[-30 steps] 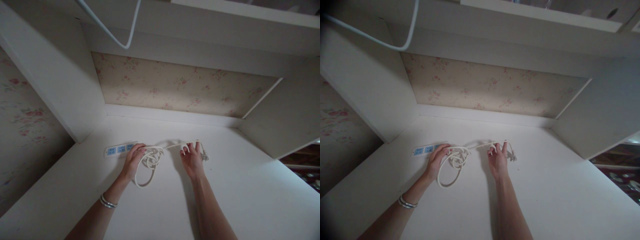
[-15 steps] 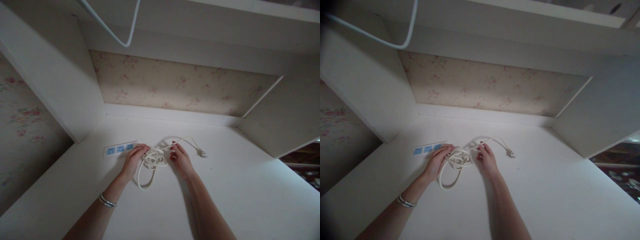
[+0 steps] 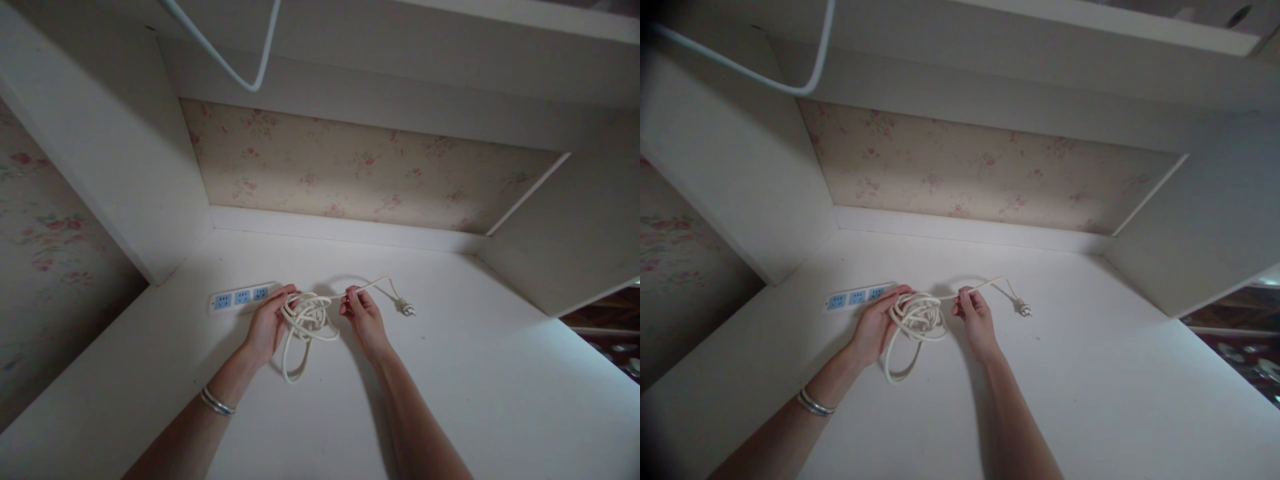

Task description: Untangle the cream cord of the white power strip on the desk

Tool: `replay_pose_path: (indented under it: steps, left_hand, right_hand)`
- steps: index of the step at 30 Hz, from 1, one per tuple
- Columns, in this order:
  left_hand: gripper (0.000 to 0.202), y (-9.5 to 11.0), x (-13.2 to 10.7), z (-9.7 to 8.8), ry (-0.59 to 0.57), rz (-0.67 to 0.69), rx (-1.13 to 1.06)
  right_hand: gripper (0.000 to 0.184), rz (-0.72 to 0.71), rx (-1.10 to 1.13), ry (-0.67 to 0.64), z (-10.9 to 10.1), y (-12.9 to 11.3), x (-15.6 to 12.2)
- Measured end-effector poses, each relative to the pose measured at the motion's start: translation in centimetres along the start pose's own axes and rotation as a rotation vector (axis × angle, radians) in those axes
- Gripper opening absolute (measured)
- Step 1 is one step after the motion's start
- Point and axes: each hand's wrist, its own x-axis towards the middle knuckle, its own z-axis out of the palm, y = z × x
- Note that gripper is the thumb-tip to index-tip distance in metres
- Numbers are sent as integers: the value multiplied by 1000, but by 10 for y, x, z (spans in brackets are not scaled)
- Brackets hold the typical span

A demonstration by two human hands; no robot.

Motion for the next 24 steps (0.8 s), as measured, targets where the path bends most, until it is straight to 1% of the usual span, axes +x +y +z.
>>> replay_pose_path:
  steps: [3, 6, 9, 12, 19, 24]
  left_hand:
    - [18, 4, 1, 1, -13, -95, -45]
    - [17, 6, 1, 0, -10, -179, -53]
    - [19, 7, -1, -1, -68, -244, -54]
    - [23, 7, -3, -1, -149, -262, -33]
    - [27, 8, -3, -4, -182, -302, 12]
    - [25, 2, -4, -5, -232, -359, 110]
  right_hand:
    - [26, -16, 10, 13, 0, -1, 0]
    - [25, -24, 12, -3, 0, -1, -1]
    - [26, -13, -17, -21, 1, 0, -3]
    - [30, -5, -55, -15, 3, 1, -4]
    - [31, 4, -81, -19, 4, 3, -5]
    - [32, 70, -129, -123, 6, 5, -10]
